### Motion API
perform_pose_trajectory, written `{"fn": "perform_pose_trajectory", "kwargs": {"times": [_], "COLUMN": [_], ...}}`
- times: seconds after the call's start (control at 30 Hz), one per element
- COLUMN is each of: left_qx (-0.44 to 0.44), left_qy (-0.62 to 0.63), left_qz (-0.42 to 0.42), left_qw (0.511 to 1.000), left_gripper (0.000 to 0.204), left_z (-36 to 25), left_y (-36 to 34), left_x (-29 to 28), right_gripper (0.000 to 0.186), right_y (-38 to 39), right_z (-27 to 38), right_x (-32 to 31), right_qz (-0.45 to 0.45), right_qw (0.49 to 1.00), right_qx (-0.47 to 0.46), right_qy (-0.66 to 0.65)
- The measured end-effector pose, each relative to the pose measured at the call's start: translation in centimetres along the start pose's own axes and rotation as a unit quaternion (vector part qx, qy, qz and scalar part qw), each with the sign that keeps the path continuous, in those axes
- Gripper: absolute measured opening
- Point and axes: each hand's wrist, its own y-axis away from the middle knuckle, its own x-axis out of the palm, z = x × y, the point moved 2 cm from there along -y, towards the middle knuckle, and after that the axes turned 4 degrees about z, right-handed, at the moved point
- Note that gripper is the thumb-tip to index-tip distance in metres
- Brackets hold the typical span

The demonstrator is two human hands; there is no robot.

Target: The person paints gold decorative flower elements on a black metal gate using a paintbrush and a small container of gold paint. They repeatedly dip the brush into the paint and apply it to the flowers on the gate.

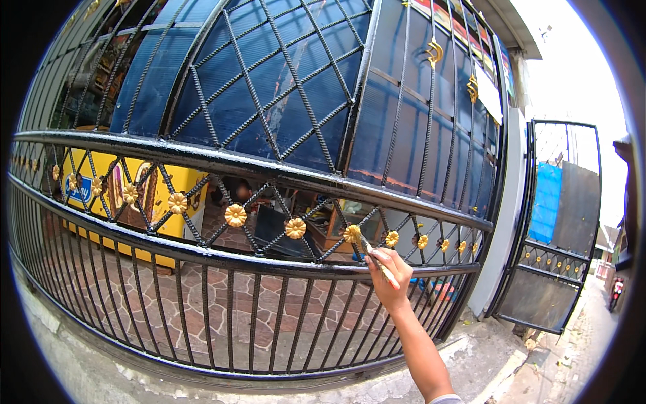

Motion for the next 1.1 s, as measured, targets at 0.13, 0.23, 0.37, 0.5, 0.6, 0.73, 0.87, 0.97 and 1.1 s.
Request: {"fn": "perform_pose_trajectory", "kwargs": {"times": [0.13, 0.23, 0.37, 0.5, 0.6, 0.73, 0.87, 0.97, 1.1], "left_qx": [-0.007, -0.015, -0.006, -0.009, 0.014, 0.018, -0.013, -0.050, -0.003], "left_qy": [0.009, 0.030, 0.007, -0.011, -0.036, -0.080, 0.080, 0.075, -0.068], "left_qz": [0.003, 0.003, -0.007, -0.004, -0.013, -0.024, -0.023, -0.015, -0.013], "left_qw": [1.000, 0.999, 1.000, 1.000, 0.999, 0.996, 0.996, 0.996, 0.998], "left_gripper": [0.074, 0.075, 0.077, 0.078, 0.078, 0.077, 0.078, 0.077, 0.073], "left_z": [0.1, 0.5, 1.6, 3.0, 3.8, 5.4, 6.9, 5.9, 2.8], "left_y": [0.0, 0.1, -0.3, -0.6, -0.6, -0.5, -1.5, -1.6, -0.4], "left_x": [-0.1, 0.1, 0.1, 0.0, 0.0, -0.1, 0.5, 0.4, -0.4], "right_gripper": [0.026, 0.023, 0.019, 0.021, 0.025, 0.026, 0.024, 0.024, 0.024], "right_y": [0.0, -0.2, -0.7, -1.3, -1.9, -1.8, -1.1, -1.1, -1.5], "right_z": [-0.1, -0.2, -0.1, -0.4, -1.2, -1.9, -2.0, -2.2, -2.1], "right_x": [-0.3, -0.2, -0.5, -0.4, 0.1, 0.2, 0.3, 0.6, 0.4], "right_qz": [-0.043, -0.010, -0.035, -0.043, -0.043, -0.063, -0.104, -0.065, -0.084], "right_qw": [0.999, 0.998, 0.994, 0.965, 0.941, 0.930, 0.911, 0.911, 0.910], "right_qx": [-0.022, 0.039, 0.081, 0.206, 0.260, 0.305, 0.311, 0.329, 0.333], "right_qy": [-0.012, -0.039, -0.066, -0.158, -0.214, -0.197, -0.252, -0.239, -0.234]}}
